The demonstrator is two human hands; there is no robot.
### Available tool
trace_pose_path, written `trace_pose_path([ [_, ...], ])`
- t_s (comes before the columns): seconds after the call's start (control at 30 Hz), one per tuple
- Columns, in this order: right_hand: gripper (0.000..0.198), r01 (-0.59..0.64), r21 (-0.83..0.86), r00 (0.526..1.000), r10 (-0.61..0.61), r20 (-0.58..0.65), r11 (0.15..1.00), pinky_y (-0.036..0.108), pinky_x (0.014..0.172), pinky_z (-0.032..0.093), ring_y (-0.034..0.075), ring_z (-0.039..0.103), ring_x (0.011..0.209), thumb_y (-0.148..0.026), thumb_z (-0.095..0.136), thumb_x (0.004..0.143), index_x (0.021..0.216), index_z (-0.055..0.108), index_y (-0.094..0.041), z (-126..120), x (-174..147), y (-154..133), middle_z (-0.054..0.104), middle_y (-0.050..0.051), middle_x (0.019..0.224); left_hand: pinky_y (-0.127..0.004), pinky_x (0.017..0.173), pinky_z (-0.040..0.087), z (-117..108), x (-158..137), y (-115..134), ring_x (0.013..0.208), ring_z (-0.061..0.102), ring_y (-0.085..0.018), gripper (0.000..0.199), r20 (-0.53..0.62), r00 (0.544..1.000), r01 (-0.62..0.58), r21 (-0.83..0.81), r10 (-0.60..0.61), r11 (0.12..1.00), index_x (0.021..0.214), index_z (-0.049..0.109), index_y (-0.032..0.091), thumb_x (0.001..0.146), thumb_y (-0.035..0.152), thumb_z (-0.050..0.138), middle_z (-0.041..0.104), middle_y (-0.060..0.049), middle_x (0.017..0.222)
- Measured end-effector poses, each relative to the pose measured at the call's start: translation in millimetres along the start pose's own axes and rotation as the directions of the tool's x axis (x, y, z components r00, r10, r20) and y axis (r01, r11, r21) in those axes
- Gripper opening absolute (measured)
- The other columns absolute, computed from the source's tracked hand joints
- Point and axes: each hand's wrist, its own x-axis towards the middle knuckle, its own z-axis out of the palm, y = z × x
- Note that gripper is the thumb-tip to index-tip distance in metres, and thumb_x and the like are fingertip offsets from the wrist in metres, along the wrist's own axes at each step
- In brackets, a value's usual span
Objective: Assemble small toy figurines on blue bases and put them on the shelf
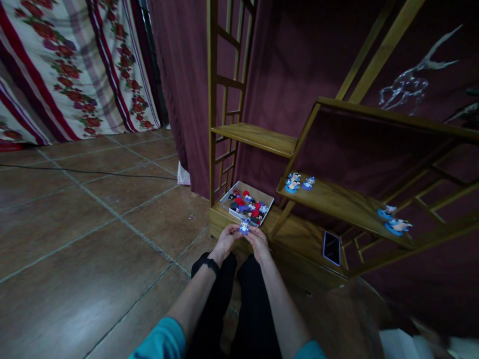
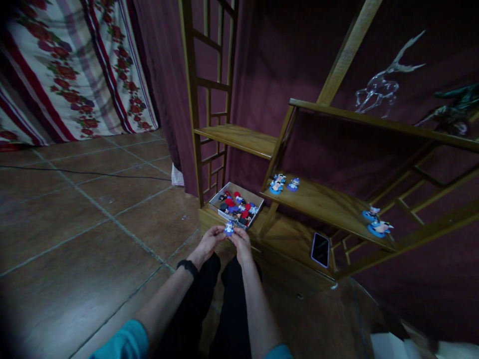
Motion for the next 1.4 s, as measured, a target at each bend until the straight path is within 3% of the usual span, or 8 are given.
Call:
trace_pose_path([
  [0.47, 0.027, 0.017, -0.033, 1.0, -0.017, -0.007, 0.999, 0.034, 0.077, 0.048, 0.019, 0.062, 0.083, -0.025, 0.073, 0.052, 0.076, 0.062, -0.018, 0.3, -0.5, 0.3, 0.067, 0.002, 0.084, -0.027, 0.069, 0.044, -1.1, 2.7, -3.6, 0.068, 0.058, -0.014, 0.036, 0.002, 1.0, -0.02, -0.006, 0.02, 1.0, 0.077, 0.06, 0.016, 0.045, 0.017, 0.078, 0.064, -0.002, 0.072],
  [0.83, 0.028, 0.018, -0.039, 1.0, -0.018, 0.013, 0.999, 0.031, 0.078, 0.047, 0.017, 0.061, 0.083, -0.025, 0.073, 0.053, 0.077, 0.061, -0.018, 0.4, 1.0, -0.6, 0.068, 0.002, 0.085, -0.025, 0.067, 0.044, -0.4, 1.9, -3.3, 0.067, 0.057, -0.012, 0.03, 0.036, 0.996, -0.084, 0.021, 0.083, 0.996, 0.075, 0.058, 0.017, 0.049, 0.011, 0.072, 0.063, 0.0, 0.071],
  [1.07, 0.021, 0.037, -0.043, 0.998, -0.035, 0.045, 0.998, 0.03, 0.075, 0.047, 0.016, 0.061, 0.081, -0.024, 0.07, 0.057, 0.075, 0.062, -0.018, -0.8, -0.2, -2.1, 0.068, 0.002, 0.089, -0.024, 0.063, 0.044, 1.7, -0.1, 0.0, 0.062, 0.056, -0.011, 0.023, 0.052, 0.997, -0.047, -0.03, 0.049, 0.998, 0.076, 0.06, 0.016, 0.056, 0.017, 0.07, 0.063, -0.002, 0.069],
  [1.4, 0.018, 0.136, -0.074, 0.991, -0.135, 0.019, 0.988, 0.028, 0.069, 0.046, 0.016, 0.061, 0.077, -0.025, 0.065, 0.061, 0.078, 0.063, -0.019, -3.4, 3.4, 3.1, 0.068, 0.003, 0.086, -0.022, 0.061, 0.043, 1.1, 0.0, -1.3, 0.06, 0.056, -0.01, 0.017, 0.077, 0.995, -0.064, -0.059, 0.068, 0.996, 0.075, 0.063, 0.014, 0.06, 0.018, 0.069, 0.064, -0.002, 0.067],
])
